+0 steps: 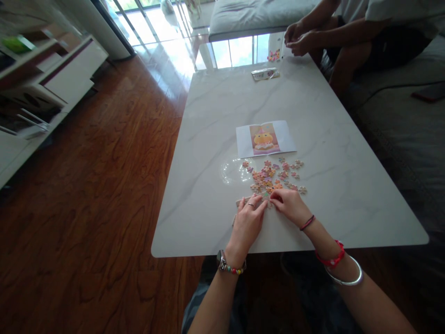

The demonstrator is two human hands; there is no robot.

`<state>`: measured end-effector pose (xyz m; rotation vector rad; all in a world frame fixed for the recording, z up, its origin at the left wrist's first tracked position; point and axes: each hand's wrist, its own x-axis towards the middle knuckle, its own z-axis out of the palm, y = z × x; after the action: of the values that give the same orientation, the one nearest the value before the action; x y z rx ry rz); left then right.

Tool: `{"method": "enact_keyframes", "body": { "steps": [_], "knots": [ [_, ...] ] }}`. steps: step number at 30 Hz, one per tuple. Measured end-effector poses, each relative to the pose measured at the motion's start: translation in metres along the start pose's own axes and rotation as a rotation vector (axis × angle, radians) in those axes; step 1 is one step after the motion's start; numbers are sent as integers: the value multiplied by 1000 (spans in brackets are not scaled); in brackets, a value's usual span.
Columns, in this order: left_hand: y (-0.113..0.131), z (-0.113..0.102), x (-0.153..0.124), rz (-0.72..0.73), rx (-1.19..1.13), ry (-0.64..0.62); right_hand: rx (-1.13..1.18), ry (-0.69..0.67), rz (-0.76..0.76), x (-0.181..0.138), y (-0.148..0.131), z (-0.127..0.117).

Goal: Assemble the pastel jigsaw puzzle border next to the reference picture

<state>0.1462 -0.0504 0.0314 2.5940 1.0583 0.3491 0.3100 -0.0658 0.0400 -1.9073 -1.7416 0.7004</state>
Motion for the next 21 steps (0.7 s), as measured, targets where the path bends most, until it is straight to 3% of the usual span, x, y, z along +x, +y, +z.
{"method": "enact_keyframes", "body": {
  "steps": [6, 10, 15, 18, 21],
  "knots": [
    [7, 1, -2, -26, 84, -18, -16, -47, -122, -6, 9, -10],
    [12, 7, -2, -45, 138, -3, -224, -141, -186, -14, 1, -6],
    [15, 14, -3, -56, 161, 35, -496, -196, -110, -25, -19, 0],
    [14, 13, 1, -69, 100, 55, -403, -105, -87, -22, -13, -4],
    [10, 7, 8, -106, -39, 85, -238, 115, -68, -14, -1, -11]
  ]
}}
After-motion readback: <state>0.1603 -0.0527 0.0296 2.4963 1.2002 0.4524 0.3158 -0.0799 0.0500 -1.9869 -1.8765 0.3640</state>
